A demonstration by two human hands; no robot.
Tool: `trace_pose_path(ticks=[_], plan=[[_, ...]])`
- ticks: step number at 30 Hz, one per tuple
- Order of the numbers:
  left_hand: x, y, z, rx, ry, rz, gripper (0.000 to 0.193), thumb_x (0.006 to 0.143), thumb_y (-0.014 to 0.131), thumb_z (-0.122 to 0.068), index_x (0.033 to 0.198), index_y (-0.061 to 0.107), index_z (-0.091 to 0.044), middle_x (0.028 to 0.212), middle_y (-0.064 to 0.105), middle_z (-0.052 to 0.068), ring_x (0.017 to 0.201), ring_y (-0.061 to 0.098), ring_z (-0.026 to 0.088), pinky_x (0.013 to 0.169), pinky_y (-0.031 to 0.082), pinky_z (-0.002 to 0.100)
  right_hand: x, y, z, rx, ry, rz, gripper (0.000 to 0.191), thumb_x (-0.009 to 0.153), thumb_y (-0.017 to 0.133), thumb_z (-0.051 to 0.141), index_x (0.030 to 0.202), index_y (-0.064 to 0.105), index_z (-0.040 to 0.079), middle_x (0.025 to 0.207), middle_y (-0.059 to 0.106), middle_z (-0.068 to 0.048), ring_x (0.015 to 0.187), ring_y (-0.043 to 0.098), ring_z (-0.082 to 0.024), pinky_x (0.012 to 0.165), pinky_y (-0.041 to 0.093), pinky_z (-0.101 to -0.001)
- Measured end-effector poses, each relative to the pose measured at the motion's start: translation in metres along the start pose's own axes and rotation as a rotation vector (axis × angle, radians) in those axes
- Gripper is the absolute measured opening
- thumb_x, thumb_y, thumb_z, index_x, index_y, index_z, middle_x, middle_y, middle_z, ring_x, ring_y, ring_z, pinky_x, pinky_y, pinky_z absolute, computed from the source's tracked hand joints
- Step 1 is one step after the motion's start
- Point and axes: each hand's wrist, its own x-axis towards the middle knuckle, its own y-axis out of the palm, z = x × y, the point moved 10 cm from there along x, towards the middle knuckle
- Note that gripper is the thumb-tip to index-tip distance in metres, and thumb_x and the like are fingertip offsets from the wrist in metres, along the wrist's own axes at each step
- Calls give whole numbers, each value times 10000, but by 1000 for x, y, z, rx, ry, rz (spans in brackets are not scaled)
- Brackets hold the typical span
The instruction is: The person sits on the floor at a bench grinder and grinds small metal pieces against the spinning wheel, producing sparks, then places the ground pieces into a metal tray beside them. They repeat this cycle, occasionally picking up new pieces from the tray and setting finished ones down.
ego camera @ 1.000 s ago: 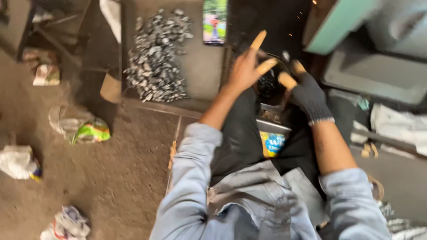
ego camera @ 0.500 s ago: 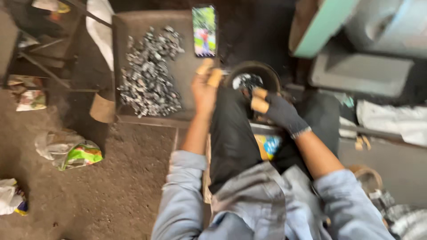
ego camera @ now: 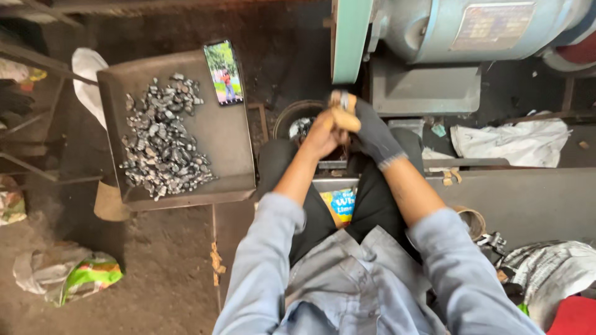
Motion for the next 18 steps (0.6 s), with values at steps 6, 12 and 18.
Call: trace_pose_path(ticks=[6, 12, 18], plan=[[50, -35, 18, -305, -110, -335, 209, 962, 668, -304, 825, 585, -170, 604, 468, -84, 543, 497, 85, 469, 417, 236, 66, -45, -32, -88, 106, -415, 347, 866, 820, 255, 1074, 672, 21, 708, 631, -15, 540, 548, -69, 457, 413, -213], [7, 4, -21, 91, 53, 100, 153, 964, 710, -243, 963, 693, -90, 681, 588, -32, 548, 575, 121, 507, 475, 278, 26, 9, 13, -86, 18, -107, 410, 865, 779, 216, 1199, 620, 39, 912, 674, -27, 728, 638, -90, 610, 521, -244], [-40, 14, -58, 1387, 16, -69, 285, 964, 724, -296, 1043, 767, -25, 770, 755, 108, 650, 743, 147, 616, 569, 298, -55, 51, 99, -1161, -629, -131, 316, 941, 743, 194, 1186, 633, 29, 991, 652, -51, 855, 614, -136, 748, 506, -296]])
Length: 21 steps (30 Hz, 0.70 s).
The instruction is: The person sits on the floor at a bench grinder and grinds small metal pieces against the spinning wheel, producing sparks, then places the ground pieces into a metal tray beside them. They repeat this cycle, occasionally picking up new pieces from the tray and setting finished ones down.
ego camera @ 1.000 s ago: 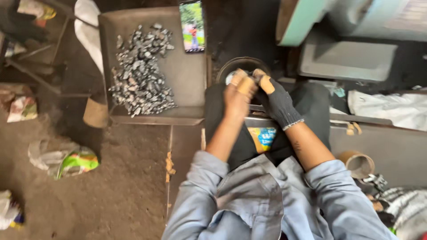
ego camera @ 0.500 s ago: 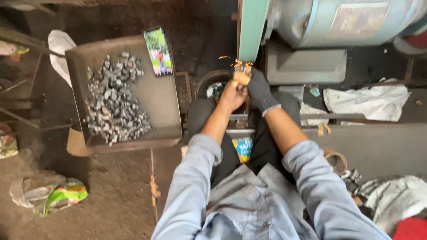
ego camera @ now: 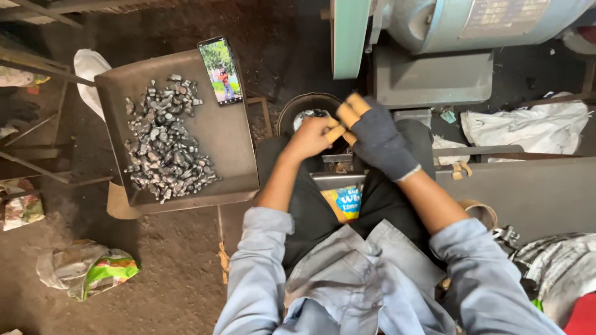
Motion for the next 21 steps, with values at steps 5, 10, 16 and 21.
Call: trace_pose_path(ticks=[5, 10, 16, 21], plan=[[-40, -5, -54, 126, 446, -588, 325, 929, 782, -294, 1096, 712, -25, 980, 748, 138, 825, 739, 224, 704, 586, 326, -30, 37, -74, 524, 519, -88, 241, 1004, 713, 176, 1175, 644, 20, 1057, 634, -70, 961, 594, -175, 864, 493, -338], [1, -14, -11, -209, 284, -614, 408, 942, 734, -216, 1300, 692, -24, 969, 732, 87, 739, 679, 185, 660, 544, 319, -23, 100, -98, 1622, 730, -181, 274, 956, 670, 187, 1188, 630, 47, 1116, 664, -59, 1020, 632, -188, 924, 528, -351], [70, -27, 55, -1308, 139, -520, 402, 969, 723, -153, 1319, 642, 30, 1110, 728, 41, 942, 692, 126, 852, 566, 285, 25, 128, -89, 1570, 581, -29, 395, 1034, 658, 176, 1359, 505, 10, 1271, 600, -61, 1195, 555, -174, 1058, 449, -335], [30, -24, 53, -1214, 229, -506, 368, 1035, 752, -148, 1348, 692, 35, 968, 684, 43, 762, 599, 116, 663, 466, 262, 15, 93, -65, 910, 352, 115, 670, 965, 687, 244, 1518, 413, -16, 1396, 570, -58, 1312, 492, -136, 1130, 378, -284]])
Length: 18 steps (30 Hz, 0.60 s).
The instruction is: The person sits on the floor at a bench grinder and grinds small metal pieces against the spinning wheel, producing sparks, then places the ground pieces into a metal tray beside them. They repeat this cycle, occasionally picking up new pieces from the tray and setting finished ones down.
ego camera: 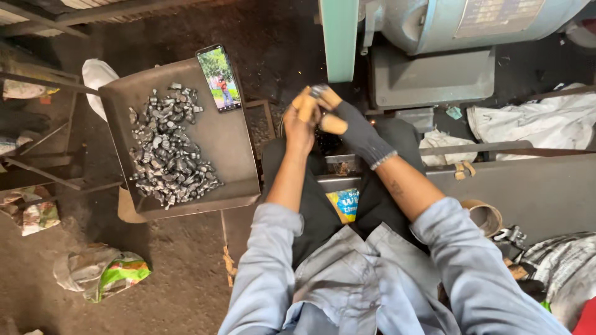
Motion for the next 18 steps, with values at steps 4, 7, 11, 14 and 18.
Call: trace_pose_path(ticks=[4, 7, 11, 14, 18], plan=[[-32, 18, 11, 1014, 13, 137, 281, 840, 806, -111, 1091, 768, 8, 867, 766, 58, 748, 716, 137, 693, 579, 290, -41, -43, 0, -409, 290, -291, 558, 970, 692, 342, 1394, 611, -11, 1166, 690, -37, 1101, 642, -122, 984, 487, -280], [-26, 33, 44, 787, -166, 307, 201, 857, 771, -75, 1040, 745, 4, 867, 759, 66, 733, 707, 120, 660, 580, 285, -47, -58, -5, -375, 410, -356, 505, 910, 727, 313, 1308, 669, 7, 946, 706, -50, 825, 622, -146, 710, 471, -308], [12, 50, 33, 712, 58, 365, 152, 888, 771, -63, 1024, 741, 0, 908, 767, 52, 795, 709, 116, 688, 579, 276, -7, -50, 16, -94, 80, -313, 386, 1010, 702, 307, 1216, 704, -19, 1003, 728, 0, 878, 633, -44, 745, 531, -226], [35, 37, 44, 719, -103, 251, 138, 897, 741, -87, 1010, 748, -8, 838, 751, 49, 693, 695, 122, 589, 548, 282, 6, -60, -5, -232, 316, -422, 342, 962, 689, 318, 1069, 756, 0, 806, 693, -14, 633, 573, -62, 531, 446, -246], [28, 27, 65, 551, -321, 255, 147, 934, 678, -130, 994, 745, -14, 834, 758, 45, 673, 722, 110, 571, 539, 273, 2, -61, -14, -318, 406, -472, 404, 989, 678, 338, 993, 746, -60, 751, 682, -106, 612, 610, -135, 541, 457, -288]])
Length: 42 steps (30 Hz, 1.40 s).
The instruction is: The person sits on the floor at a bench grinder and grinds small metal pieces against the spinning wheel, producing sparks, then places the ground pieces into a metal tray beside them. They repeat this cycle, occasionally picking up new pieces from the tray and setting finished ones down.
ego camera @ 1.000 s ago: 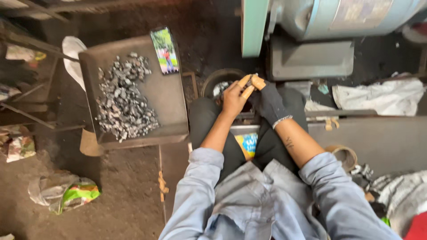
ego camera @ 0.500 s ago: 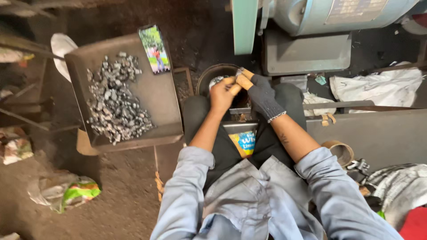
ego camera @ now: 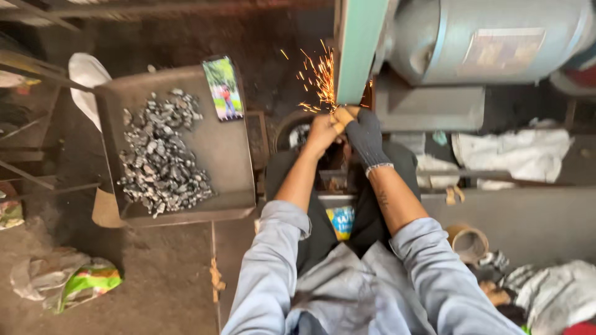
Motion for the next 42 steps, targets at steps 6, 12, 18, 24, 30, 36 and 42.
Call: trace_pose_path(ticks=[6, 12, 18, 24, 30, 36, 42], plan=[[-42, 1, -58, 657, 571, -280, 198, 849, 788, -128, 1015, 770, -23, 917, 762, 104, 847, 714, 152, 724, 569, 330, -27, -16, 27, -147, -397, -263, 480, 968, 744, 340, 1237, 690, -54, 1139, 737, -178, 1057, 695, -205, 915, 528, -331], [-54, 13, 6, -571, -62, -109, 301, 915, 692, -168, 1212, 678, -119, 1067, 755, 3, 914, 725, 117, 744, 571, 300, -29, -13, -6, 80, -154, -161, 440, 968, 698, 358, 1245, 727, 17, 1039, 736, -82, 949, 643, -183, 839, 499, -341], [-38, -23, -15, -163, 121, -265, 352, 960, 729, -138, 1269, 671, 22, 1049, 730, 103, 845, 682, 169, 683, 532, 277, -10, 26, -30, 792, 66, 258, 357, 972, 665, 219, 1274, 633, 31, 1123, 687, -61, 1009, 650, -185, 920, 539, -373], [0, -37, -44, -394, 280, -371, 337, 996, 702, -180, 1242, 671, 48, 1054, 727, 81, 887, 694, 130, 781, 576, 262, -1, 65, 6, 1041, -27, 546, 450, 999, 706, 130, 1367, 472, 19, 1357, 552, -99, 1265, 545, -220, 1120, 453, -384], [-23, -63, -43, -494, 363, -417, 443, 1055, 743, -205, 1400, 652, 58, 1023, 661, 78, 773, 509, 111, 666, 416, 272, -24, 66, 25, 506, -147, 541, 631, 917, 701, 182, 1486, 466, 45, 1416, 570, -57, 1292, 526, -142, 1097, 418, -303], [-111, -64, -69, 337, 358, -442, 652, 974, 751, -296, 1540, 479, -118, 1067, 711, 69, 838, 634, 132, 780, 545, 300, -68, 43, 26, -305, -349, 297, 521, 928, 682, 324, 1378, 605, 74, 1251, 714, -138, 1128, 667, -265, 963, 517, -372], [-198, -108, -104, 653, 456, -582, 493, 938, 743, -168, 1404, 610, -75, 1078, 719, 150, 851, 667, 269, 737, 554, 364, -121, 49, -37, -831, -84, 462, 703, 896, 647, 551, 1449, 521, 136, 1287, 642, -222, 1209, 607, -374, 1000, 470, -425]])
